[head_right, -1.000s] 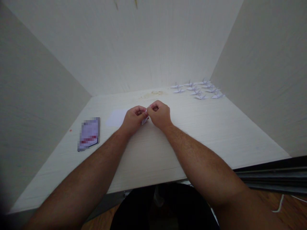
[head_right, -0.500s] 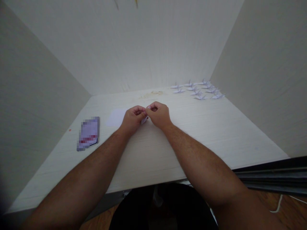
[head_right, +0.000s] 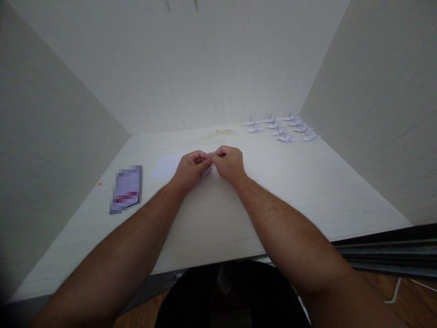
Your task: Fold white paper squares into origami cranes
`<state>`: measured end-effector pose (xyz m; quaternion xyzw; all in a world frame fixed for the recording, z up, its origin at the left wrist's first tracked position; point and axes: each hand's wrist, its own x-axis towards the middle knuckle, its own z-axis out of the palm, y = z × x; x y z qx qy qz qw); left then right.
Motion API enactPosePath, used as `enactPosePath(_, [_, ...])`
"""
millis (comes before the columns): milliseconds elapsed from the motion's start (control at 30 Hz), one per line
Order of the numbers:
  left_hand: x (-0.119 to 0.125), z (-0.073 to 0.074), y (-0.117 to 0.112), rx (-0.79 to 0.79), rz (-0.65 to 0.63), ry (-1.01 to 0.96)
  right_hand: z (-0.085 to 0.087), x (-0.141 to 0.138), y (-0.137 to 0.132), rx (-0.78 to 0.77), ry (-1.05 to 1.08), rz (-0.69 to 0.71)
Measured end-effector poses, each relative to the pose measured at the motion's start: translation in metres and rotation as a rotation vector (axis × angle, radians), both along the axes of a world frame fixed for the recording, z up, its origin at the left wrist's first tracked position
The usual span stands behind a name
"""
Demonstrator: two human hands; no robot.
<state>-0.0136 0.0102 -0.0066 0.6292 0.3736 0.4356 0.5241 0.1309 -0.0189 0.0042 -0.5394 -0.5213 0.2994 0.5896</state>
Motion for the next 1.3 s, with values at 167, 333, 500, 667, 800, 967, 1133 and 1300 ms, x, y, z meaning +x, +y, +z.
enactPosePath(167, [-0.001, -0.001, 0.0, 0.007, 0.013, 0.023, 0.0, 0.002, 0.001, -0.04, 0.015, 0.02])
enactPosePath(333, [0.001, -0.002, 0.0, -0.013, 0.024, 0.014, -0.001, 0.003, 0.003, -0.029, -0.023, 0.005])
enactPosePath(500, [0.0, 0.0, -0.001, -0.053, 0.006, 0.033, -0.005, 0.004, 0.006, 0.006, -0.042, -0.014])
enactPosePath(667, [-0.001, 0.006, -0.003, 0.002, -0.031, 0.115, -0.006, 0.005, 0.006, 0.022, -0.064, -0.006])
enactPosePath(800, [-0.001, 0.01, -0.005, 0.055, -0.026, 0.231, -0.004, 0.004, 0.005, 0.018, -0.123, -0.036])
enactPosePath(967, [0.0, 0.009, -0.005, 0.051, 0.012, 0.249, -0.004, 0.004, 0.005, -0.011, -0.108, -0.021])
enactPosePath(1133, [0.002, 0.004, -0.002, -0.086, 0.117, -0.016, -0.006, 0.004, 0.006, -0.035, -0.042, 0.058])
enactPosePath(1300, [0.003, 0.002, 0.002, -0.165, 0.229, -0.208, -0.01, 0.004, 0.007, -0.051, -0.128, 0.112])
